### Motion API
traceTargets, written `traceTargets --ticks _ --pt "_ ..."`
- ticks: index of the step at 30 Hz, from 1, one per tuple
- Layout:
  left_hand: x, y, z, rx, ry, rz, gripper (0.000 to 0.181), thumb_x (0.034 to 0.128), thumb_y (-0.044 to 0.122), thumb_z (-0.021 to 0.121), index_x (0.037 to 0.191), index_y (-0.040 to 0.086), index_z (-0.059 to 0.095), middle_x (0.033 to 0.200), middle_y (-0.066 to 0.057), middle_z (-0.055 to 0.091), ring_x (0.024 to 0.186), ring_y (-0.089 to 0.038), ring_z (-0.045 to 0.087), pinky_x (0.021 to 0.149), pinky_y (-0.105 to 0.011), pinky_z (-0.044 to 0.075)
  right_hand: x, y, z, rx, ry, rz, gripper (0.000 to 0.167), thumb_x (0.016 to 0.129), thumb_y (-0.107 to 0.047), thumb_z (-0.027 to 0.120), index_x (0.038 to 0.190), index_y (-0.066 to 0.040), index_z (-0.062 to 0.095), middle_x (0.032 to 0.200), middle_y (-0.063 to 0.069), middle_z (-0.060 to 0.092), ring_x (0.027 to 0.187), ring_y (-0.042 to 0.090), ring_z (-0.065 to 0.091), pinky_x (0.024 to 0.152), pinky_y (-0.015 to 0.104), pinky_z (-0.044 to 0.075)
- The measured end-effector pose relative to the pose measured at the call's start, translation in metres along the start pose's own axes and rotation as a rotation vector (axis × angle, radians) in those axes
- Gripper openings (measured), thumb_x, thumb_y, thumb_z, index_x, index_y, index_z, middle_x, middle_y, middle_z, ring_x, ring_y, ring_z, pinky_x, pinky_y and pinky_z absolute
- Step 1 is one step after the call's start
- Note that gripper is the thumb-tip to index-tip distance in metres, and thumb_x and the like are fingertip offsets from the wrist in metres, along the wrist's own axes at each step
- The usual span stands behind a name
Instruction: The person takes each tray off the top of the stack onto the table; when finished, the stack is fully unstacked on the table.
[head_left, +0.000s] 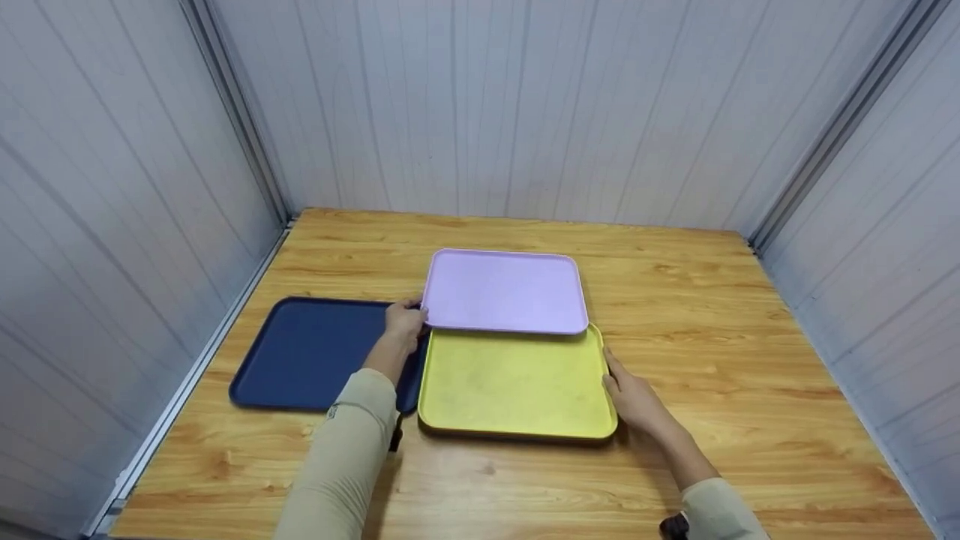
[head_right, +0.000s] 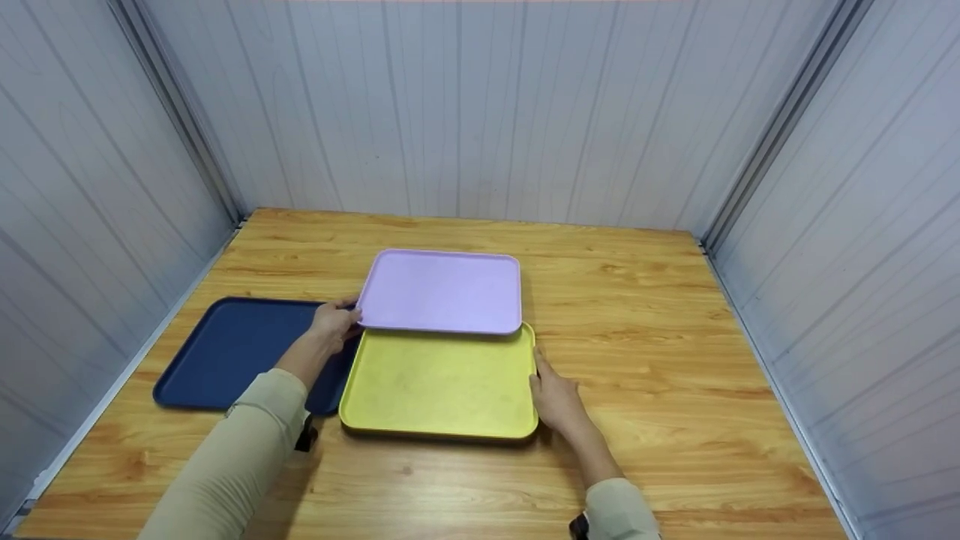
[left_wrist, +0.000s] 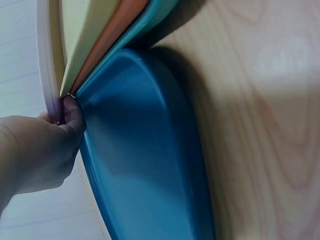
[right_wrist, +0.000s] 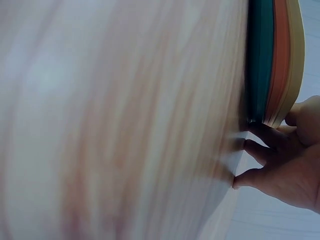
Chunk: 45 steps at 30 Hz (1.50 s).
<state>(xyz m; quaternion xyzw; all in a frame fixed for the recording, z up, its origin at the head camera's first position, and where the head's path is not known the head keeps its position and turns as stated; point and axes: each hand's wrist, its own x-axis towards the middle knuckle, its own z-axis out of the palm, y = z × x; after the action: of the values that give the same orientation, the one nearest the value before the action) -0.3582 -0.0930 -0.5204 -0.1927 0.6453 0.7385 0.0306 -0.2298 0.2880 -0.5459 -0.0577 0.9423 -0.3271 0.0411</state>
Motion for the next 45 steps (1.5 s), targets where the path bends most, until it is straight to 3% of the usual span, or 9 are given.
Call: traceTargets --ticks 10,13,16,18,22,27,34,40,45 --pt "0.005 0.001 0.002 0.021 -0.029 -0.018 0.042 0.0996 -0.005 0.054 0.141 -0.007 0.054 0.121 -0.02 0.059 0.086 -0.018 0.059 0.084 -0.03 0.052 -0.002 0.0 -0.001 0.017 0.002 -0.001 0.055 0.11 -0.017 0.039 0.16 -0.001 0.021 0.153 0.03 0.035 0.134 0.047 0.043 0.111 0.06 0.034" --pt "0.007 0.004 0.0 0.005 -0.082 -0.054 0.046 0.099 -0.006 0.054 0.145 -0.006 0.05 0.126 -0.021 0.058 0.087 -0.018 0.061 0.09 -0.032 0.052 -0.002 -0.001 -0.001 0.024 -0.018 0.009 0.056 0.111 -0.018 0.038 0.161 -0.003 0.019 0.137 0.037 0.051 0.093 0.04 0.067 0.09 0.052 0.052" --pt "0.008 0.005 -0.003 -0.008 -0.147 -0.081 0.052 0.0981 -0.009 0.053 0.149 -0.006 0.044 0.134 -0.025 0.056 0.093 -0.02 0.063 0.098 -0.034 0.05 -0.002 -0.001 -0.002 0.016 -0.025 0.014 0.056 0.111 -0.018 0.038 0.161 -0.002 0.018 0.13 0.036 0.056 0.06 0.023 0.05 0.07 0.042 0.049" --pt "0.009 0.005 -0.004 -0.013 -0.168 -0.093 0.055 0.0978 -0.009 0.054 0.151 -0.005 0.042 0.139 -0.025 0.053 0.101 -0.022 0.063 0.102 -0.035 0.049 -0.001 -0.001 -0.002 0.012 -0.018 0.019 0.056 0.111 -0.017 0.038 0.161 -0.002 0.02 0.139 0.034 0.051 0.065 0.021 0.05 0.074 0.041 0.047" --pt "0.009 0.004 -0.004 -0.041 -0.14 -0.1 0.055 0.0981 -0.008 0.055 0.151 -0.003 0.042 0.143 -0.024 0.05 0.118 -0.027 0.058 0.104 -0.034 0.047 -0.001 -0.001 -0.002 0.018 -0.017 0.023 0.056 0.11 -0.018 0.038 0.161 -0.002 0.02 0.151 0.031 0.039 0.107 0.035 0.061 0.096 0.049 0.045" --pt "0.008 0.001 -0.001 -0.116 -0.073 -0.075 0.052 0.0978 -0.009 0.056 0.148 -0.005 0.046 0.14 -0.025 0.052 0.126 -0.033 0.056 0.104 -0.034 0.048 -0.002 -0.002 -0.001 0.037 -0.023 0.022 0.055 0.111 -0.018 0.037 0.161 -0.003 0.019 0.154 0.029 0.034 0.138 0.045 0.04 0.113 0.059 0.032" --pt "0.006 0.004 0.007 -0.126 -0.011 -0.049 0.043 0.0989 -0.006 0.057 0.142 -0.007 0.053 0.136 -0.025 0.059 0.121 -0.033 0.061 0.1 -0.034 0.051 0.0 -0.003 0.0 0.053 -0.019 0.017 0.056 0.111 -0.019 0.038 0.161 -0.005 0.019 0.156 0.028 0.033 0.138 0.045 0.039 0.112 0.059 0.033" --pt "0.006 0.007 0.01 -0.095 -0.072 -0.056 0.05 0.0976 -0.008 0.058 0.146 -0.004 0.049 0.141 -0.024 0.055 0.126 -0.032 0.058 0.101 -0.033 0.05 -0.002 -0.003 0.0 0.06 -0.018 0.022 0.057 0.11 -0.019 0.039 0.162 -0.005 0.019 0.154 0.029 0.035 0.137 0.045 0.04 0.112 0.058 0.034" --pt "0.007 0.001 0.012 -0.07 -0.06 -0.021 0.05 0.0953 -0.01 0.061 0.144 -0.005 0.051 0.14 -0.025 0.055 0.124 -0.032 0.058 0.101 -0.034 0.049 -0.002 -0.003 0.0 0.008 -0.007 0.015 0.056 0.11 -0.016 0.039 0.161 -0.003 0.02 0.136 0.036 0.052 0.097 0.035 0.062 0.091 0.053 0.05"
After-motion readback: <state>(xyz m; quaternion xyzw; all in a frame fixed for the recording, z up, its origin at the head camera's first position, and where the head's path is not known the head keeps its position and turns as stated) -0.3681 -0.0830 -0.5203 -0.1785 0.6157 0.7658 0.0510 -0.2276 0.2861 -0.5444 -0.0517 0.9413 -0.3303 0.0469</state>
